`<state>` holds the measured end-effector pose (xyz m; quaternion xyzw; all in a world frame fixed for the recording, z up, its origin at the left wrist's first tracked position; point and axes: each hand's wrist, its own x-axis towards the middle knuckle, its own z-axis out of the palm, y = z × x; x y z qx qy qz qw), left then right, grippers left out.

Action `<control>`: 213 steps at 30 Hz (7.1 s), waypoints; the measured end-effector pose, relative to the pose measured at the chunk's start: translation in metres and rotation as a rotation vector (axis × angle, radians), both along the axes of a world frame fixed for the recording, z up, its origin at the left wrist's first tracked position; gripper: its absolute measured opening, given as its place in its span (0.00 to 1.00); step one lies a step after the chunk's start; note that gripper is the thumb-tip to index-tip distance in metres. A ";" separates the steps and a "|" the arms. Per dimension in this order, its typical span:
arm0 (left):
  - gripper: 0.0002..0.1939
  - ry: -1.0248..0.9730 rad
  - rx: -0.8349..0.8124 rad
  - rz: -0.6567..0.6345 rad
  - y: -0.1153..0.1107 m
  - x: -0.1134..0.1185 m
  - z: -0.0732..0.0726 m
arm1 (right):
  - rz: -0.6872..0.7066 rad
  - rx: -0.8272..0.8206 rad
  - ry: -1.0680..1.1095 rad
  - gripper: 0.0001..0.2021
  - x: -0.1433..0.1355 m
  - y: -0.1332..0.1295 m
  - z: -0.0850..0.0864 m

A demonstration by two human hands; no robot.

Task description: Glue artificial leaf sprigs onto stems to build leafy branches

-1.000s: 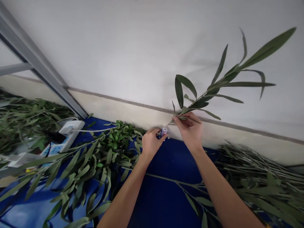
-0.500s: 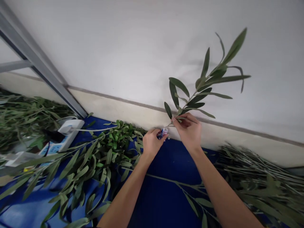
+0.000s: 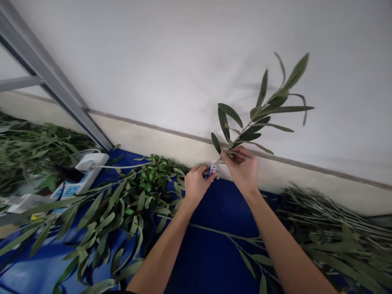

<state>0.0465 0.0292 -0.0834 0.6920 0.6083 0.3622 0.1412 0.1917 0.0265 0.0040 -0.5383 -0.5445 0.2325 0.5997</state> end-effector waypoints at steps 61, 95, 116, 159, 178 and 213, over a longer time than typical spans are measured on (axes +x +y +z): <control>0.19 -0.092 0.077 -0.006 -0.002 -0.015 0.013 | -0.132 0.179 0.080 0.08 0.006 -0.011 0.024; 0.13 -0.016 -0.114 -0.012 -0.010 -0.020 0.041 | -0.176 0.157 0.218 0.10 0.023 -0.045 0.019; 0.12 0.044 -0.265 -0.870 -0.103 0.063 0.054 | -0.336 0.112 0.482 0.10 0.132 -0.178 0.020; 0.30 -0.098 -0.146 -0.727 -0.120 0.095 0.040 | -0.395 0.204 0.727 0.10 0.203 -0.240 -0.051; 0.31 -0.115 -0.160 -0.733 -0.123 0.098 0.038 | -0.407 0.109 0.721 0.11 0.196 -0.237 -0.056; 0.33 0.085 -0.162 -0.835 -0.128 0.089 0.033 | -0.465 -0.638 -0.254 0.24 0.210 -0.300 -0.039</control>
